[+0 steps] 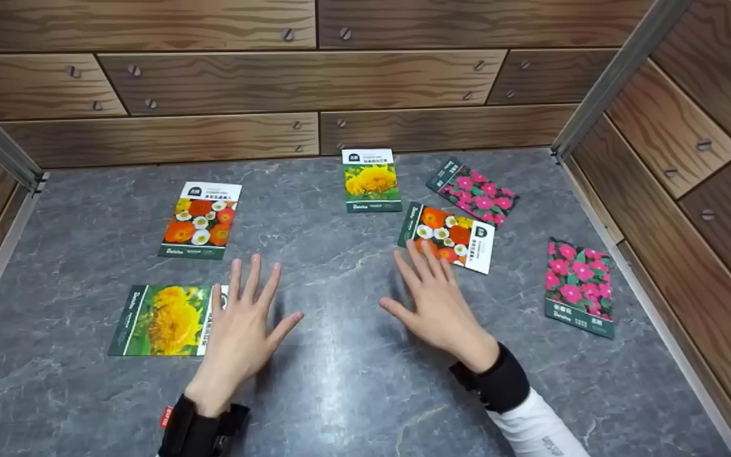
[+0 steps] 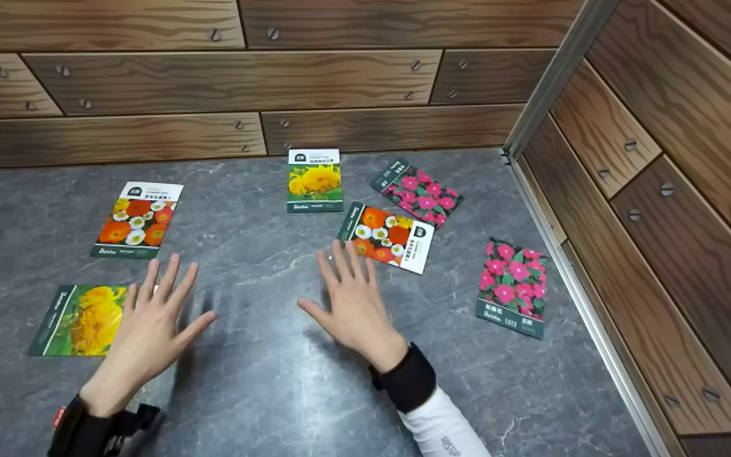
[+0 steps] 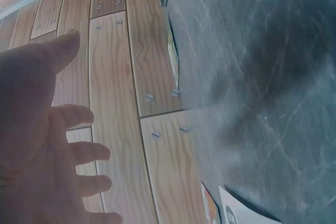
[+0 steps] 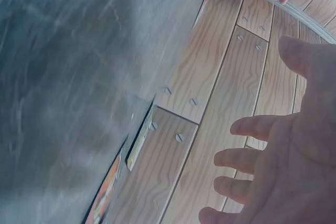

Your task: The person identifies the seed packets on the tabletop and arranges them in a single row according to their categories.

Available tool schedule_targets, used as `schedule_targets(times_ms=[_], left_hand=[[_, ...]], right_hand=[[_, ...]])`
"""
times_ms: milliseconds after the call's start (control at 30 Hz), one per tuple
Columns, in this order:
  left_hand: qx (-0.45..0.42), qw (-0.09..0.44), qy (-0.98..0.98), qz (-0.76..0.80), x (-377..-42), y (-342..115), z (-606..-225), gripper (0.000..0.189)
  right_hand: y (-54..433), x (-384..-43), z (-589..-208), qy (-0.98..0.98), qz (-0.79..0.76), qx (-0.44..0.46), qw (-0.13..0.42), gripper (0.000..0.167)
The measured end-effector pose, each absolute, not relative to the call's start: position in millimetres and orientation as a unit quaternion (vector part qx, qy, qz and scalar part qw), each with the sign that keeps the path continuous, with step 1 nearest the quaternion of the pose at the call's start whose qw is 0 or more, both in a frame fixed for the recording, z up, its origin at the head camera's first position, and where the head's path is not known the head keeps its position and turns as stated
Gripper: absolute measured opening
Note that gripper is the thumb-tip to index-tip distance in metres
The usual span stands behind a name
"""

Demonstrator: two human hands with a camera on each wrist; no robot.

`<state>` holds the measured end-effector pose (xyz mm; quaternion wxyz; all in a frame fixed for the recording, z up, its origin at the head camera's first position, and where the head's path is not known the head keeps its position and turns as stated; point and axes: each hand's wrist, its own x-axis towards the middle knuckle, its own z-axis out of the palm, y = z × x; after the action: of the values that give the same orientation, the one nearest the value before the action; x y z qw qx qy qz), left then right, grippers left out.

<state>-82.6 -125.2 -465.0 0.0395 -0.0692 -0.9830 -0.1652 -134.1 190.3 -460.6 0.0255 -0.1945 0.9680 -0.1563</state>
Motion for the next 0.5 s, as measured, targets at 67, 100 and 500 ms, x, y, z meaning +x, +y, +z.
schedule_targets(times_ms=[67, 100, 500], left_hand=[[-0.074, 0.037, -0.983, -0.166, -82.5, -126.2, -463.4, 0.083], [-0.076, 0.035, -0.983, -0.166, -83.1, -127.2, -462.5, 0.083], [-0.087, 0.011, -0.984, -0.153, -77.6, -177.5, -453.7, 0.079]], right_hand=[[188.3, -132.5, -461.3, 0.967, -0.159, -0.197, 0.031, 0.084], [186.9, -132.2, -461.6, 0.966, -0.162, -0.198, 0.033, 0.084], [145.3, -134.0, -469.3, 0.952, -0.172, -0.245, 0.061, 0.086]])
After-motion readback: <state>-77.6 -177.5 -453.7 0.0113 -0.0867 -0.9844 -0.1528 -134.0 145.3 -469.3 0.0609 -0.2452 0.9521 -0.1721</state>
